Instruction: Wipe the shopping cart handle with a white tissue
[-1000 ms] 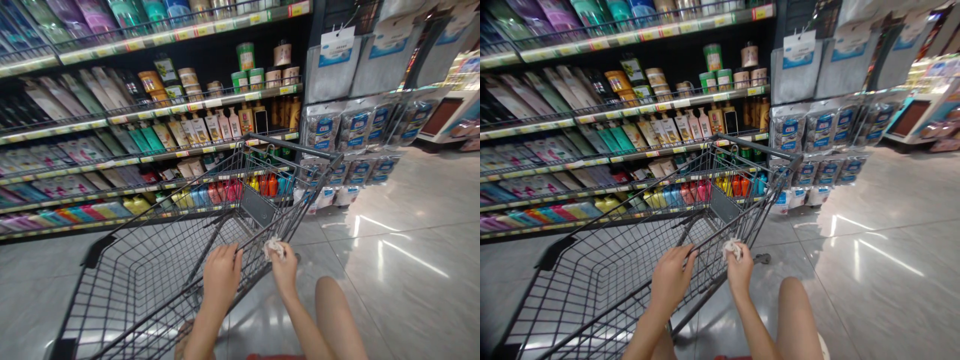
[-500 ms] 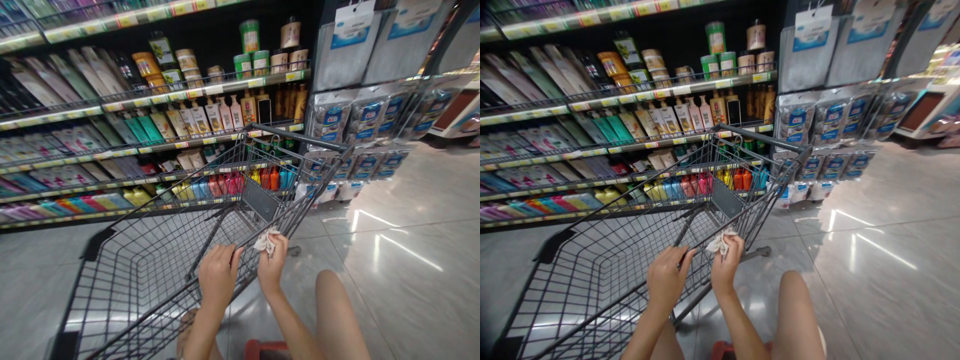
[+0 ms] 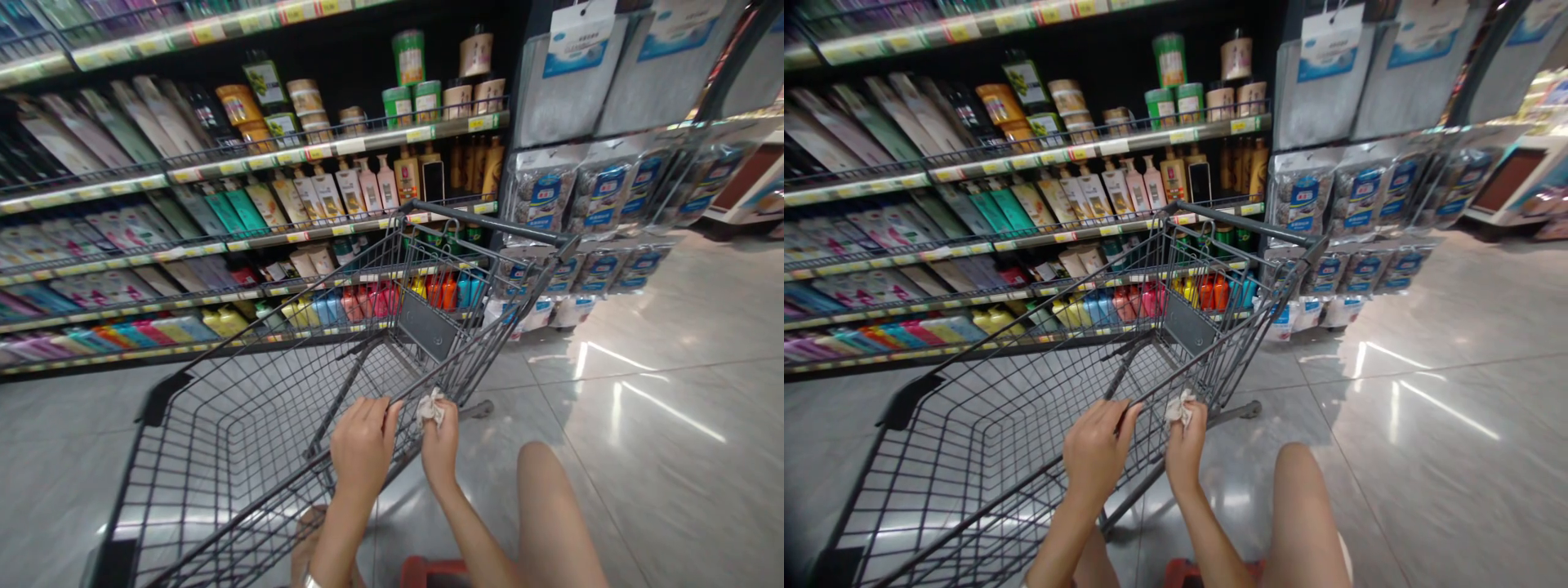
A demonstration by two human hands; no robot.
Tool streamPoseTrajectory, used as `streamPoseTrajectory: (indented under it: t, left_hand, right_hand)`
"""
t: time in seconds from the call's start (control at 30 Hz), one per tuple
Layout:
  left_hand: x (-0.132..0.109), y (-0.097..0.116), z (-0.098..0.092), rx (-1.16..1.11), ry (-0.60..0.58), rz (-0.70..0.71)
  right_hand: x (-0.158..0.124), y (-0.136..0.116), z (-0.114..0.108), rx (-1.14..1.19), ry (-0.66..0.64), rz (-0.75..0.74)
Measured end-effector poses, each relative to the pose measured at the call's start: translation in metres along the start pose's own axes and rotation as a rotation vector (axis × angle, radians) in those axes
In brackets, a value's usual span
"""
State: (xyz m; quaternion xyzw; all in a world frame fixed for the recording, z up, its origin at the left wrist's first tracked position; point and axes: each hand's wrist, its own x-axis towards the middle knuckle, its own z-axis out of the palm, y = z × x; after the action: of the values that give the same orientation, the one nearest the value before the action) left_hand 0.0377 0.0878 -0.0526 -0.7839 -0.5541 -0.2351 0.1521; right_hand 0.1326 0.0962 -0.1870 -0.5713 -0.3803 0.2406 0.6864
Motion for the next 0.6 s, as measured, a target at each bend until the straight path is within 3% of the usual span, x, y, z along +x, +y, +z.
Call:
streamPoseTrajectory:
  t: [0.2,0.37,0.47,0.6]
  left_hand:
    - [0.001,0.004,0.002,0.011,0.047,0.011]
    - [0.001,0.005,0.005,-0.001,0.118,0.05]
    - [0.001,0.005,0.006,0.002,0.121,0.048]
    - [0.003,0.007,0.006,0.021,0.113,0.052]
  right_hand:
    - [0.037,-0.047,-0.008,0.108,0.141,0.135]
    - [0.056,-0.078,-0.014,0.131,0.141,0.025]
    - [0.062,-0.079,-0.012,0.079,0.147,-0.112]
    - [0.058,-0.061,-0.006,-0.002,0.168,-0.257]
